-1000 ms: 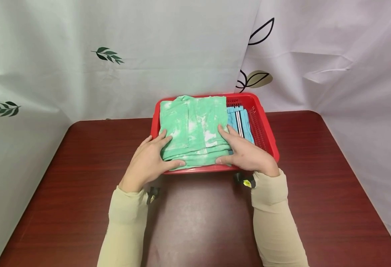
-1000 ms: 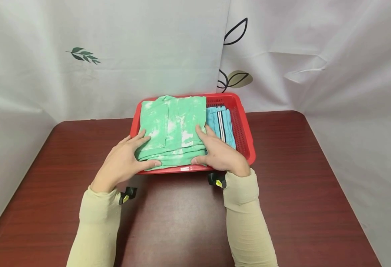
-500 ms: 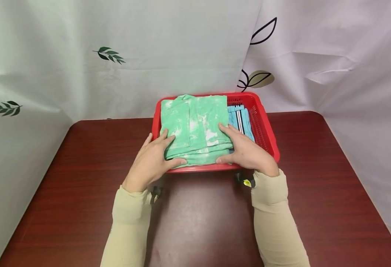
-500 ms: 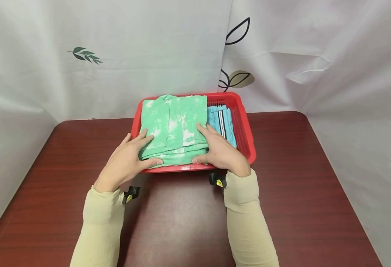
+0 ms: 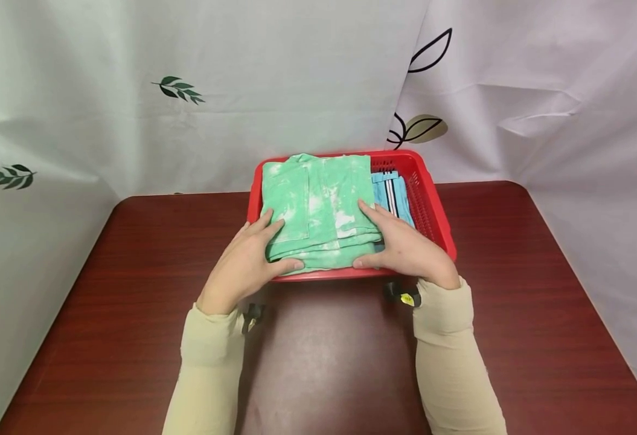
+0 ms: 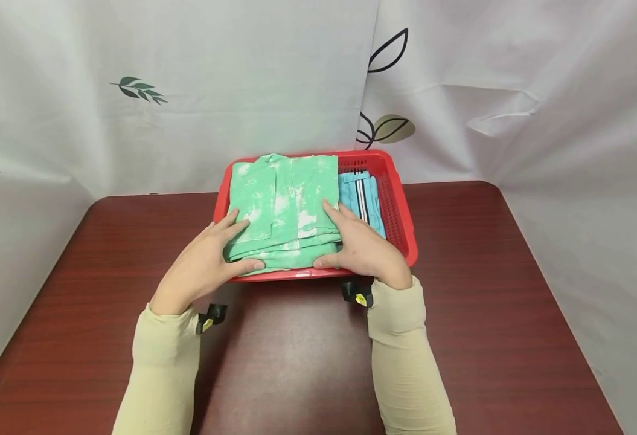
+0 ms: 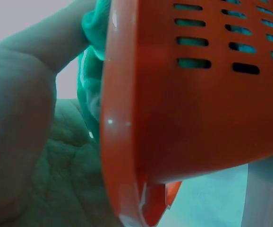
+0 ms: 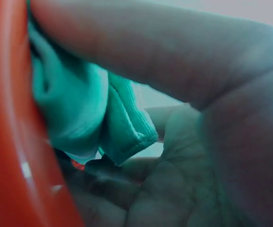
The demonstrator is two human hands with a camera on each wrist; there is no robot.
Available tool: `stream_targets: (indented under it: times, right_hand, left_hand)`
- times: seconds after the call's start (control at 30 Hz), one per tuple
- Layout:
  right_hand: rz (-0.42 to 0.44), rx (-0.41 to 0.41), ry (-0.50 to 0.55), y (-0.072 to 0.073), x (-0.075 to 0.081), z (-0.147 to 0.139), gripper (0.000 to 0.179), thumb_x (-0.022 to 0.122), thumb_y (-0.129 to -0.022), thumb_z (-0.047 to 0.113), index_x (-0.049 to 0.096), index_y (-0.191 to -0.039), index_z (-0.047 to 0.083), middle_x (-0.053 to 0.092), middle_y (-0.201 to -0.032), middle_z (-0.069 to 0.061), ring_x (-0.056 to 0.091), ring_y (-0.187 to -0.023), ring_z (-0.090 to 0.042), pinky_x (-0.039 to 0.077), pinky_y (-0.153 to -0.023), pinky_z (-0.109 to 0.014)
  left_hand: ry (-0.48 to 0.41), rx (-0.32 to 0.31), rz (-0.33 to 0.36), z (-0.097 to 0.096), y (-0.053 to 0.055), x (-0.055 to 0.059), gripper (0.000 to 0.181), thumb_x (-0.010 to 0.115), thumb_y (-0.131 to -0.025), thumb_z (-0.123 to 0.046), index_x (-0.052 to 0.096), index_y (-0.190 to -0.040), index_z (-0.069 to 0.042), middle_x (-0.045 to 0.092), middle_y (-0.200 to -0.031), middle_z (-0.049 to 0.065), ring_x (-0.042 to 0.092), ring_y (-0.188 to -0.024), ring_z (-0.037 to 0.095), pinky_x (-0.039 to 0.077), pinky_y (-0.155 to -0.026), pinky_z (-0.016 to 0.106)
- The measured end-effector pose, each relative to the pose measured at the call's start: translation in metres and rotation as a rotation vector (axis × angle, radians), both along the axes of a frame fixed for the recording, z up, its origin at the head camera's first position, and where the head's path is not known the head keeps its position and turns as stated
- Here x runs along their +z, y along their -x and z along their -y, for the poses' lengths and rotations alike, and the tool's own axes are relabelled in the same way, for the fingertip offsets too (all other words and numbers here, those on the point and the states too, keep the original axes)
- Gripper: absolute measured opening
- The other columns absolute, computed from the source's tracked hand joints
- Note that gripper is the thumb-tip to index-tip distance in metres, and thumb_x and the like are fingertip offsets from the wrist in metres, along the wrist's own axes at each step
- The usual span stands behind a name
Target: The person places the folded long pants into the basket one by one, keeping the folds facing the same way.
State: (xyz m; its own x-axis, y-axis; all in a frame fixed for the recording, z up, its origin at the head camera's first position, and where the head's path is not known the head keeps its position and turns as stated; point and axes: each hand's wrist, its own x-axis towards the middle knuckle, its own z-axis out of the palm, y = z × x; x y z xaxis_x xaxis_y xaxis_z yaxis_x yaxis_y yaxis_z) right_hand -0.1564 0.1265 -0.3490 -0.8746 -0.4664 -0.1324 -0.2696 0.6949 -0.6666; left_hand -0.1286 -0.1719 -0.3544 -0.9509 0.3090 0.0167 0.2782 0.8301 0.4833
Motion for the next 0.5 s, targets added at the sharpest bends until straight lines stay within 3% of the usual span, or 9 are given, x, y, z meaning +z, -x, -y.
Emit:
stream_targets:
  times: [0.17,0.3,0.5]
  right_hand:
    - [-0.013,-0.007,0.004,-0.001,-0.001,-0.006,0.11,0.085,-0.079,0.042,0.018,-0.162,0.017,0.02,-0.166,-0.006,0.017,-0.151,-0.031,0.033,-0.115,-0.052]
    - [-0.015,-0.029,0.013,-0.003,0.001,-0.009,0.11,0.086,-0.077,0.04,0.02,-0.162,0.015,0.024,-0.163,-0.007,0.022,-0.149,-0.031,0.041,-0.109,-0.053]
    - [-0.027,-0.076,0.014,-0.005,0.004,-0.011,0.109,0.085,-0.078,0.041,0.021,-0.161,0.015,0.015,-0.166,-0.015,0.017,-0.151,-0.035,0.042,-0.107,-0.057]
  left_hand:
    - [-0.01,-0.001,0.01,0.0,-0.002,-0.001,0.095,0.072,-0.083,-0.064,0.042,-0.153,-0.007,0.022,-0.165,0.014,0.023,-0.15,0.039,0.025,-0.118,0.051]
    - [-0.011,-0.011,0.002,0.0,-0.002,-0.001,0.096,0.071,-0.083,-0.065,0.042,-0.153,-0.007,0.022,-0.165,0.014,0.023,-0.15,0.037,0.026,-0.118,0.051]
    - [-0.048,0.0,-0.004,0.001,-0.004,-0.001,0.092,0.066,-0.086,-0.068,0.043,-0.154,-0.011,0.02,-0.166,0.009,0.021,-0.151,0.035,0.026,-0.118,0.052]
